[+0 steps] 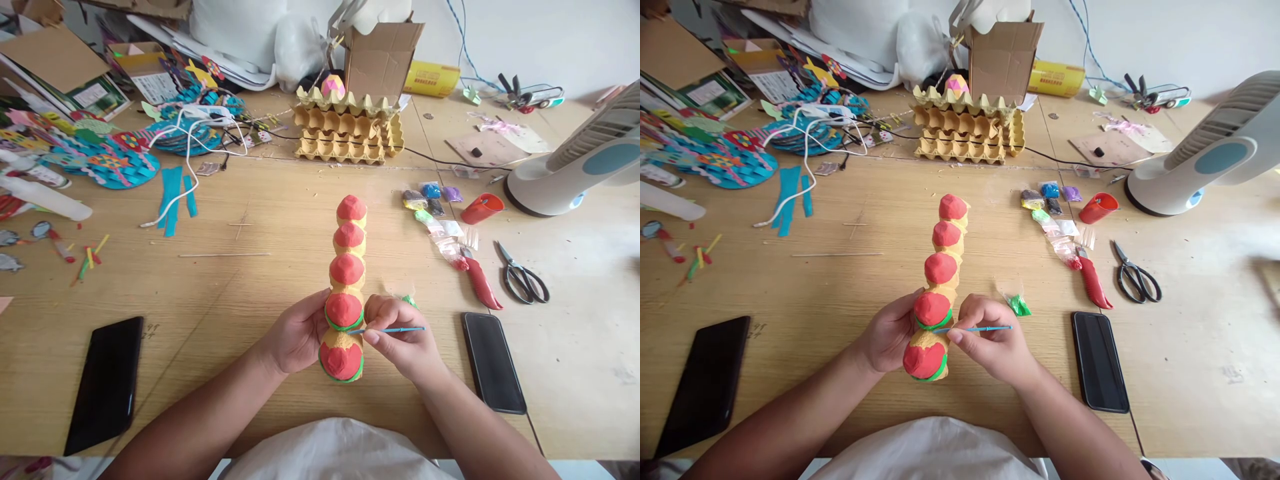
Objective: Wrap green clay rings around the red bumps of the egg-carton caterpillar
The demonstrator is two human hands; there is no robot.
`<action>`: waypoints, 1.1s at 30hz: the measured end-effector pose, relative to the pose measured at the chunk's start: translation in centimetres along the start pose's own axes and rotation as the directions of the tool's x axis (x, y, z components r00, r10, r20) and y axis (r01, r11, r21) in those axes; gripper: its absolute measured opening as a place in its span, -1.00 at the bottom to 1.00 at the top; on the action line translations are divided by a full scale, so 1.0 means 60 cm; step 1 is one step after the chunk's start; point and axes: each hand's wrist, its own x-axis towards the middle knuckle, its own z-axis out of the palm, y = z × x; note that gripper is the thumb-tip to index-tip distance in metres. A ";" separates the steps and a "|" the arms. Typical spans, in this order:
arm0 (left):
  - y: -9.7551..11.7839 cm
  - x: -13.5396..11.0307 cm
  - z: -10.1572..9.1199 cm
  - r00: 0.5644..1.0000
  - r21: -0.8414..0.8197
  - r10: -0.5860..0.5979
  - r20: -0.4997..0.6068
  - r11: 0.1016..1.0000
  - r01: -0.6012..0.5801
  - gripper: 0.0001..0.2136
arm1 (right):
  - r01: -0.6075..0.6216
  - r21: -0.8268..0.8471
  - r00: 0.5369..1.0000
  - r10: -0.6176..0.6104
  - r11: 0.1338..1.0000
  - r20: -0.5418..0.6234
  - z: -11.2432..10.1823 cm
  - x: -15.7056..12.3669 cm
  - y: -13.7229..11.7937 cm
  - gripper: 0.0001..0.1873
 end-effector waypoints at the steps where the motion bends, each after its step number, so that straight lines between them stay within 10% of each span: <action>1: 0.000 0.000 0.001 1.000 -0.004 -0.005 0.012 1.000 0.005 -0.77 | 0.004 0.006 1.000 -0.004 1.000 0.010 0.000 0.000 -0.001 -0.85; 33: 0.001 -0.003 0.001 0.996 0.058 0.024 -0.090 0.998 -0.019 -0.74 | 0.008 -0.029 0.999 -0.010 1.000 -0.043 0.002 0.003 -0.007 -0.82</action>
